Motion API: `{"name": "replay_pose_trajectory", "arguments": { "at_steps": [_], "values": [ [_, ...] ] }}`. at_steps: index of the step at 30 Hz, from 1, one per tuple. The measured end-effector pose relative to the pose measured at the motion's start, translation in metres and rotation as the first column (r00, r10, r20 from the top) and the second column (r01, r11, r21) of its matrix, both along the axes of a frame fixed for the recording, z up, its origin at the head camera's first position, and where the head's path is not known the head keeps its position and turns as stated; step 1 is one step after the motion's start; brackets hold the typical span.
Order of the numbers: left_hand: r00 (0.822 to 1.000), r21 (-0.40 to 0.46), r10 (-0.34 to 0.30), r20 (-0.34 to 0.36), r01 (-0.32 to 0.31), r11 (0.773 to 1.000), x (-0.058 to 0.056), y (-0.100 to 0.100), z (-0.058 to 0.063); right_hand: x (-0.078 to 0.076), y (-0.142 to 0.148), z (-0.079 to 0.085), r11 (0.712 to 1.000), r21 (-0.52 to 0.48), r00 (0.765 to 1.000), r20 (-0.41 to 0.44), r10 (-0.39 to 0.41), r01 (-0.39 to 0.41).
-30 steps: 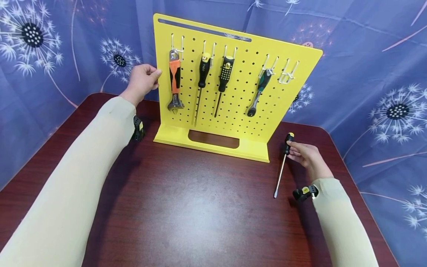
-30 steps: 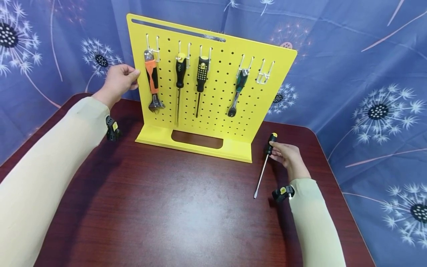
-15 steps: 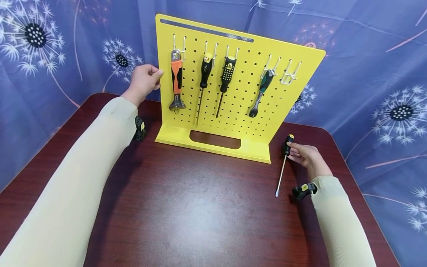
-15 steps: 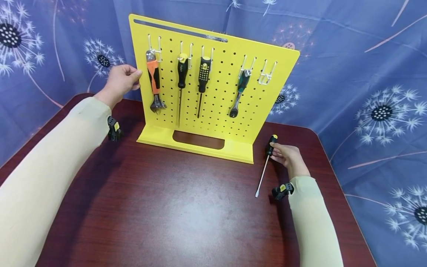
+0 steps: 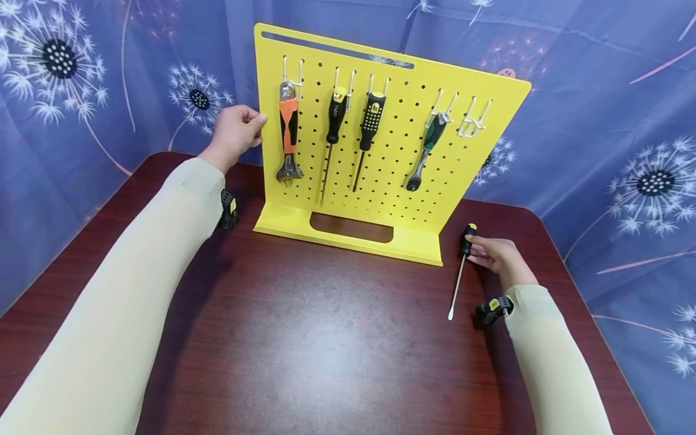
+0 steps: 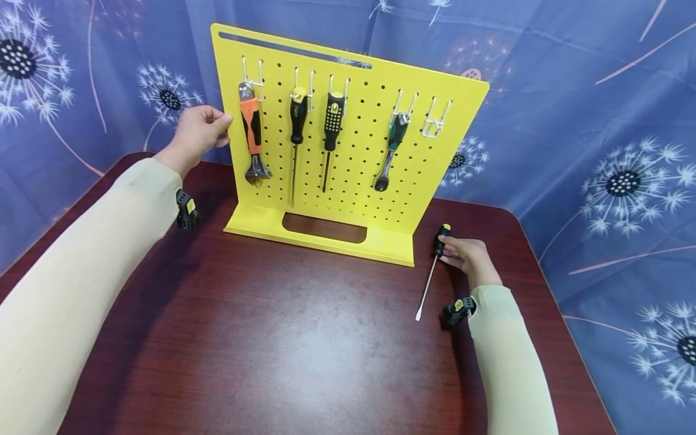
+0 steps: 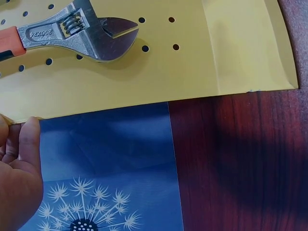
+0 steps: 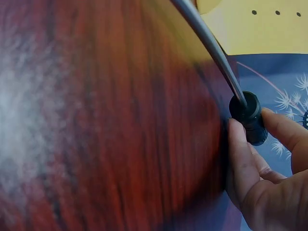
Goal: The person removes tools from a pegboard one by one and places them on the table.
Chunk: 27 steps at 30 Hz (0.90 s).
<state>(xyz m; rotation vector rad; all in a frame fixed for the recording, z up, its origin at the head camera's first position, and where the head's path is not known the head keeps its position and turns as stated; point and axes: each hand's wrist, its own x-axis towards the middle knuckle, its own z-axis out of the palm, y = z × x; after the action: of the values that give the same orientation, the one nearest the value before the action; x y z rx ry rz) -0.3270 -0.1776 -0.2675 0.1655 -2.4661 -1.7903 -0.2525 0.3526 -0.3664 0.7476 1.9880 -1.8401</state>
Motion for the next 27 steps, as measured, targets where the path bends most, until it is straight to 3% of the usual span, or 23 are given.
{"name": "replay_pose_trajectory", "arguments": {
  "at_steps": [8, 16, 27],
  "values": [
    [1.0, 0.0, -0.002, 0.006, 0.002, 1.0, -0.0019, -0.0007, 0.0, 0.0005, -0.0011, -0.0011, 0.993, 0.113, 0.998, -0.057, 0.035, -0.028],
    [1.0, -0.014, -0.002, 0.0, 0.002, 1.0, -0.0013, -0.0005, -0.0008, 0.0016, -0.0036, -0.0044, 0.989, 0.136, 0.992, -0.102, 0.077, -0.063],
    [1.0, -0.001, 0.0, -0.008, 0.0, 1.0, 0.0011, 0.0005, 0.0006, 0.0003, -0.0073, -0.0059, 0.987, 0.159, 0.995, -0.091, 0.047, -0.032]
  ]
}}
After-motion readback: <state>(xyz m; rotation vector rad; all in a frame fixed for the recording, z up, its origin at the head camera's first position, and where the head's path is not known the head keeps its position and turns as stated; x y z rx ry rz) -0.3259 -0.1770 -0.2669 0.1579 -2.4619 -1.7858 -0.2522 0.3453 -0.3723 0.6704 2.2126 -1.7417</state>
